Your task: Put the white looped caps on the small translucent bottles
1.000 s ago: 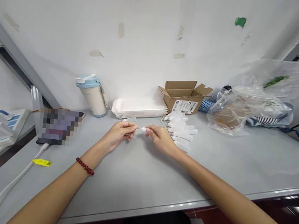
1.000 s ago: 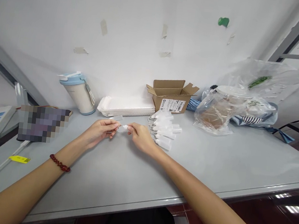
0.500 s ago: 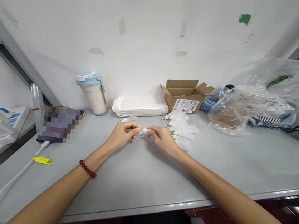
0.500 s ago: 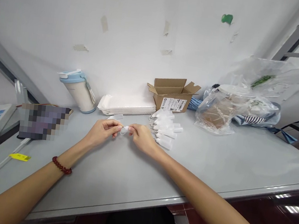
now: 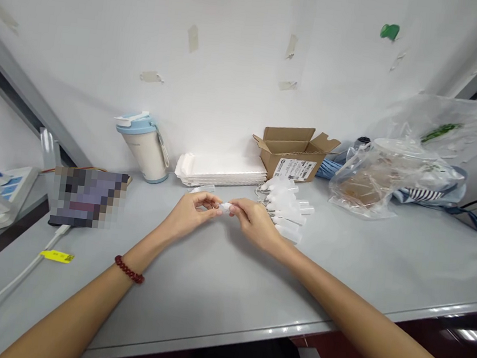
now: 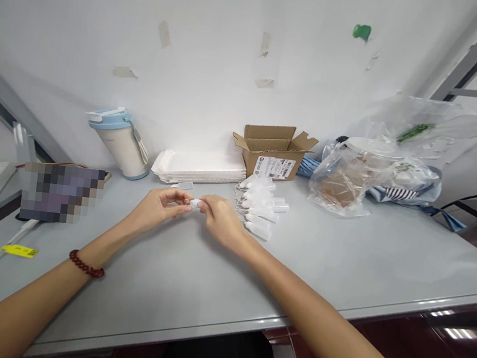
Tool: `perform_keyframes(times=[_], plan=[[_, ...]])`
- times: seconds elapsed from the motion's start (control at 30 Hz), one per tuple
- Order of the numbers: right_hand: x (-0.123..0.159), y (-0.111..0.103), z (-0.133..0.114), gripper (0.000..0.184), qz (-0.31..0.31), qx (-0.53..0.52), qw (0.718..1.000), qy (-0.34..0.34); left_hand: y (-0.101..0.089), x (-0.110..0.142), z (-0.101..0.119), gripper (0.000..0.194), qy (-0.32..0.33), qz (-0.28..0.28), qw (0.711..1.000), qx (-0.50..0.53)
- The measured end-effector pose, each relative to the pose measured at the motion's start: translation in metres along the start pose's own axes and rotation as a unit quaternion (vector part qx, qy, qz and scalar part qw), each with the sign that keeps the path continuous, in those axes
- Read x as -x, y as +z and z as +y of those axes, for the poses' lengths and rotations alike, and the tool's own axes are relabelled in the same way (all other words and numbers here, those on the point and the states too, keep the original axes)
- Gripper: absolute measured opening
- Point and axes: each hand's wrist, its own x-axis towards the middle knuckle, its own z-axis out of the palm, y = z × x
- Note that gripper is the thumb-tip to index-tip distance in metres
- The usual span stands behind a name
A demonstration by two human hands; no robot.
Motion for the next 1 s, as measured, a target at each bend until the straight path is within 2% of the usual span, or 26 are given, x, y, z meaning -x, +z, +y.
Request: perform_keyframes(times=[0.5,0.63,0.77,0.87,1.0], plan=[[0.007,0.002,0.006,0.024,-0.03,0.044,0.999,-0.004,0.007,0.001,-0.01,0.022,-0.01,-0.028,0.999,0.011],[0.002,-0.001,0.011,0.021,-0.025,0.069,0.997,-0.036,-0.005,-0.004,-0.012,0.023,-0.014,-0.047,0.999,-0.01],[-0.007,-0.019,0.028,0.031,0.056,0.162,0.984,-0.046,-0.026,-0.011,-0.022,0.024,-0.026,-0.026,0.998,-0.054],[-0.014,-0.038,0.043,0.032,0.083,0.251,0.964,-0.022,-0.042,-0.017,-0.035,0.024,-0.037,0.019,0.994,-0.098],[-0.022,-0.06,0.061,0.037,0.061,0.346,0.935,0.04,-0.055,-0.022,-0.053,0.024,-0.052,0.042,0.988,-0.139]])
